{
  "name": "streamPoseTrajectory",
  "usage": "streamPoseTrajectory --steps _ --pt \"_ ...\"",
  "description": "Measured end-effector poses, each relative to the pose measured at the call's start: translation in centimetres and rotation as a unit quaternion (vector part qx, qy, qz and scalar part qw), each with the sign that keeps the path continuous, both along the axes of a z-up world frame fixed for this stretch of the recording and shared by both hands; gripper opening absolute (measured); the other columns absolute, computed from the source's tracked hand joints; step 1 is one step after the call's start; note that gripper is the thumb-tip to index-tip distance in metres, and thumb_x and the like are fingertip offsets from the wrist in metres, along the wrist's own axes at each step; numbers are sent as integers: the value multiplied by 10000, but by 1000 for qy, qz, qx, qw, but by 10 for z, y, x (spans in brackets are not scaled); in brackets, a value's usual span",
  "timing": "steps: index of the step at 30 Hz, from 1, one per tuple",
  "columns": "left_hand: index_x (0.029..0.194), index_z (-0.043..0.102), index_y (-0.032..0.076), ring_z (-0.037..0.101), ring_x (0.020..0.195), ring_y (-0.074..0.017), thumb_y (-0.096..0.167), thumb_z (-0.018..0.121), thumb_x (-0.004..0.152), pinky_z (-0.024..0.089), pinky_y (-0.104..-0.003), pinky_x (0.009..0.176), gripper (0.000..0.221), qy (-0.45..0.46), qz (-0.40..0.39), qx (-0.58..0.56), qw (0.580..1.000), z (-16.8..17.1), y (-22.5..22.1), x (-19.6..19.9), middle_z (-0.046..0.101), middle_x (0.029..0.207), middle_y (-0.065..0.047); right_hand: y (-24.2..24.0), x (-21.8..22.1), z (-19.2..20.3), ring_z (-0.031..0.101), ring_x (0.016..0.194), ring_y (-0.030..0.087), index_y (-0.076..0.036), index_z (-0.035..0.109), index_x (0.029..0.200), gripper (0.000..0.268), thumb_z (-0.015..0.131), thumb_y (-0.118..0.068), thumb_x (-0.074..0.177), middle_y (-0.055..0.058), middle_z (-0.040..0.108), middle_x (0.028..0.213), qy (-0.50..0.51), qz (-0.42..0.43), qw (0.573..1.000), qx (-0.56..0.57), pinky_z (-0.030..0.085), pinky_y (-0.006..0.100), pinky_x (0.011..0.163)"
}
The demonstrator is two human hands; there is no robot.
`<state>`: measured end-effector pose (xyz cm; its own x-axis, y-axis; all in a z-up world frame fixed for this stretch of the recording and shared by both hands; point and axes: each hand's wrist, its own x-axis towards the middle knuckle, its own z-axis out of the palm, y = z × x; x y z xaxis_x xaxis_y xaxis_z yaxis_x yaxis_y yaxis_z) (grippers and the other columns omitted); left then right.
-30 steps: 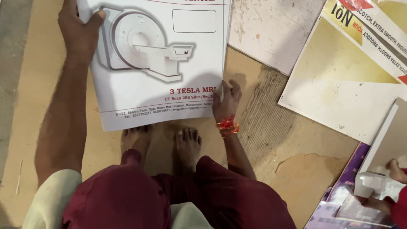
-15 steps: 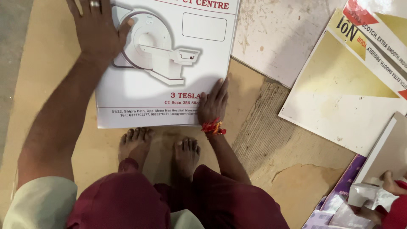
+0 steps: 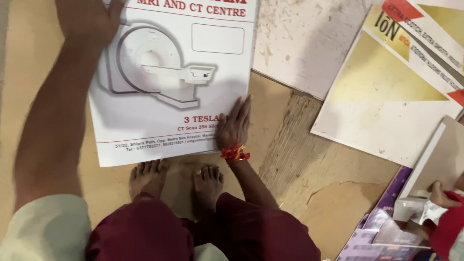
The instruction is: The person sorts and stacks large paper posters by hand on the floor, picking up individual sheets from one pile and placing them onto another while aligning the edges.
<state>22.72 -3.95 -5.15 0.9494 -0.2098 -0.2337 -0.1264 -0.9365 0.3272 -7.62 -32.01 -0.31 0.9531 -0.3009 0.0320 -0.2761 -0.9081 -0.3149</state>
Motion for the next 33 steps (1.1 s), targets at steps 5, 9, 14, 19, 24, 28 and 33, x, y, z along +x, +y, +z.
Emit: streamPoseTrajectory --steps 5,9,14,19,24,28,33 --pt "1681 187 -114 120 1583 -602 589 488 1144 135 -710 1282 934 -48 -60 -32 997 61 14 -142 111 1710 -399 -3 2 -1 343 1490 538 53 211 1616 659 398 -333 1117 338 208 1660 -3 2 1000 12 367 574 1214" --pt "1647 194 -131 141 1570 -618 617 419 1114 177 -713 1289 946 -46 -52 -37 997 75 24 -234 106 1679 -417 -5 -3 -2 327 1485 556 73 198 1610 665 430 -293 1105 362 205 1641 -3 10 1000 5 358 573 1214" --pt "1622 133 -144 168 1545 -644 574 487 1115 244 -695 1274 948 -68 -60 -53 994 66 31 -250 119 1652 -452 -7 -11 -11 349 1464 532 63 238 1594 713 507 -320 1056 362 263 1613 15 -24 997 65 379 554 1185" --pt "1632 123 -122 319 1546 -543 398 644 1102 323 -573 1284 907 -65 16 -211 975 64 47 -223 236 1679 -422 -50 16 -31 410 1481 423 66 295 1558 733 640 -288 1017 316 390 1580 -49 -54 968 239 367 502 1229" --pt "1516 434 -75 667 1286 -343 358 837 1074 556 -416 1075 739 -5 208 -340 917 24 40 -130 637 1429 -278 -71 65 -31 557 1393 318 16 385 1551 652 675 -139 988 267 553 1507 -98 -77 882 455 445 395 1170" --pt "1289 593 -71 740 1026 -252 402 893 916 613 -366 864 673 101 288 -344 888 28 35 -99 724 1188 -185 -66 68 -3 732 978 221 -87 523 1504 546 639 -100 971 153 763 1127 -11 -92 943 319 585 353 884" --pt "1408 367 -117 729 1016 -300 386 880 903 649 -427 801 878 237 314 -313 864 52 35 -78 614 1231 -256 -73 75 10 658 647 224 -131 450 1561 601 622 -136 986 134 709 766 54 -87 960 260 570 390 644"
